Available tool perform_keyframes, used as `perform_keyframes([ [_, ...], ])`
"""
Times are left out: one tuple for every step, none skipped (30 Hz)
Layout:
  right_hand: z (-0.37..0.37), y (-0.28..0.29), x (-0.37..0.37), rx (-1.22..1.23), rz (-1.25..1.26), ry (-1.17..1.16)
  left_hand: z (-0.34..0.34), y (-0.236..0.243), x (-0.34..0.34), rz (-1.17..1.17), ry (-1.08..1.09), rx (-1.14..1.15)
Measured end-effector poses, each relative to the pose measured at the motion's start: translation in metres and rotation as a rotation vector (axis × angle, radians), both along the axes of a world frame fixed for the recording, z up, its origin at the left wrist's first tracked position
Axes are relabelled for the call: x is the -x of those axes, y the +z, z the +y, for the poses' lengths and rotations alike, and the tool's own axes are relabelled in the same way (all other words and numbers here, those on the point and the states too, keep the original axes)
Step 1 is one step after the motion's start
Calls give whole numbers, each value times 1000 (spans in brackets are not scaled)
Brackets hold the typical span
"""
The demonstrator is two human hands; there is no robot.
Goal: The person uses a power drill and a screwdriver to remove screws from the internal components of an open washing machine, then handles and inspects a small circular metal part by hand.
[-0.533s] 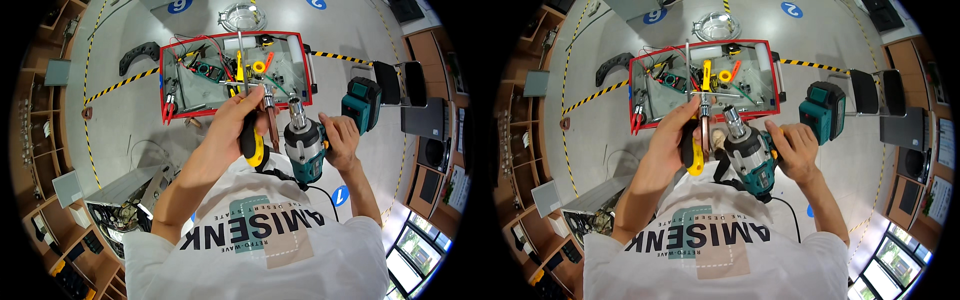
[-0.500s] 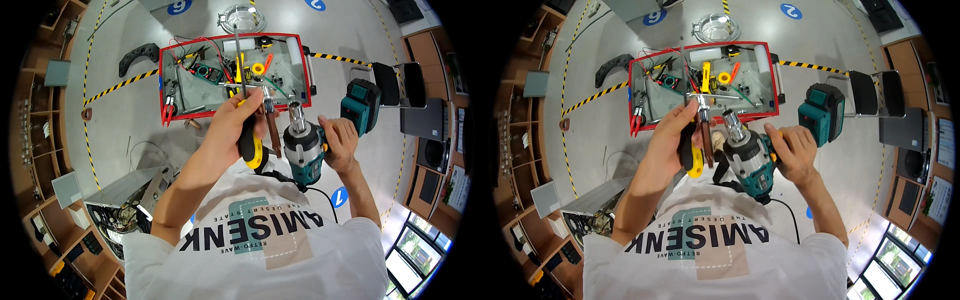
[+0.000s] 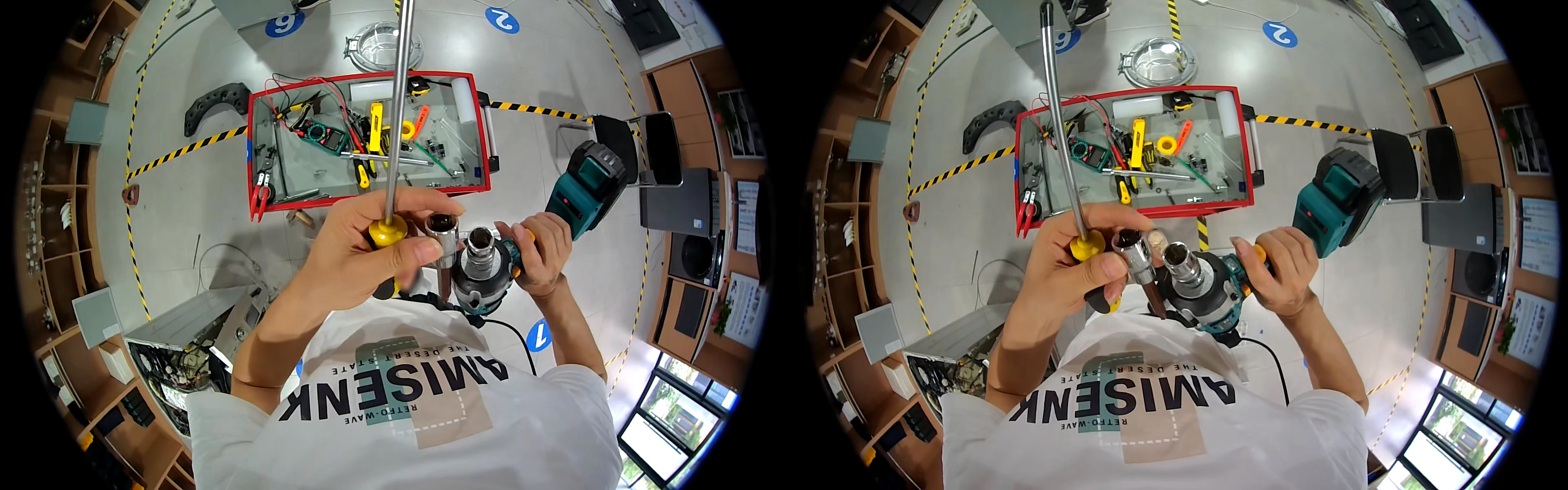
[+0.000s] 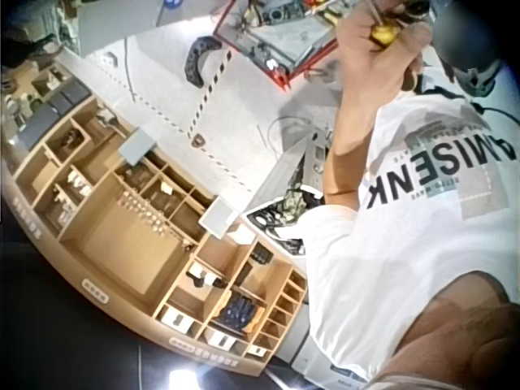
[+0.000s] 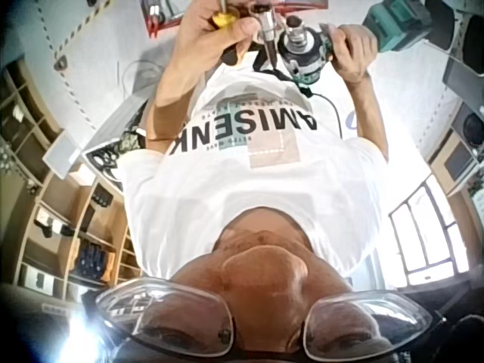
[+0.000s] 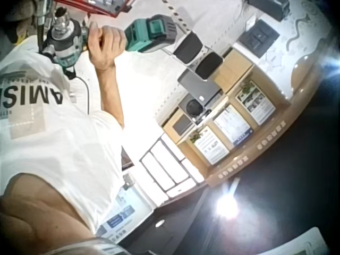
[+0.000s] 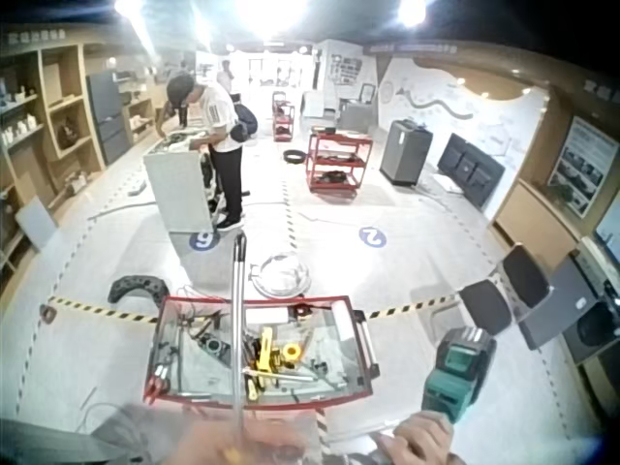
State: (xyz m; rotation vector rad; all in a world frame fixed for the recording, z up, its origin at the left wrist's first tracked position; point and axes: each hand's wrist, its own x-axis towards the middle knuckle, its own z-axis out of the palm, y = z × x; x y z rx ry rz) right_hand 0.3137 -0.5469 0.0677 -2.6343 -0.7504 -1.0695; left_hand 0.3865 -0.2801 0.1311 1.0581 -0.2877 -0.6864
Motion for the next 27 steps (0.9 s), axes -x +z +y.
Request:
perform_keyframes([
  [0,0,0,2,-3,-2,1,0,0,-33,-19,-8],
  [-1,0,-1,4,-6,-5,0,0,0,-42,-19,4],
  [-1,0,-1,6,-8,-9,-1,-2,1,-51,-19,16],
  [0,2,-1,9,-16,-6,-1,-2,2,-62,-19,30],
  [0,2,-2,12,-23,-3,0,-1,2,-76,-17,34],
  [0,3,-4,15,-30,0,1,-1,2,-90,-15,37],
  [0,2,-4,10,-26,5,0,-2,3,-101,-15,37],
  [0,1,-5,5,-22,10,2,-3,3,-76,-1,0],
  [-1,-1,-6,-1,-19,16,6,-5,3,-51,15,-37],
  [-2,-2,-5,-4,40,23,12,-8,2,-25,29,-70],
  [-4,-4,-3,-8,99,30,18,-13,2,39,89,-75],
  [-6,-6,-3,-12,158,39,25,-22,2,103,150,-80],
  [-8,-11,-3,-22,209,42,31,-31,1,170,208,-91],
  [-8,-19,-1,-36,287,25,39,-46,-1,252,283,-125],
  [-9,-27,0,-50,365,7,43,-64,-2,308,380,-170],
  [-9,-38,2,-71,442,-4,48,-83,-1,362,484,-223],
  [-10,-48,4,-103,513,-16,51,-103,-5,417,547,-245],
  [-13,-60,6,-98,588,-51,54,-123,-9,471,610,-267],
  [-15,-74,12,-95,664,-90,55,-142,-10,526,675,-293],
  [-17,-87,17,-91,737,-131,54,-160,-12,558,694,-322],
  [-18,-96,22,-123,811,-157,53,-176,-15,589,712,-351],
  [-19,-107,28,-165,893,-180,50,-191,-18,621,728,-381],
  [-20,-116,34,-195,961,-217,46,-203,-22,647,729,-407],
  [-20,-123,38,-225,1030,-256,42,-215,-25,669,716,-429],
  [-21,-131,41,-245,1069,-293,36,-226,-29,689,701,-450],
  [-22,-138,45,-265,1110,-331,31,-236,-32,710,686,-471],
  [-23,-144,45,-283,1151,-369,26,-247,-37,712,678,-487],
])
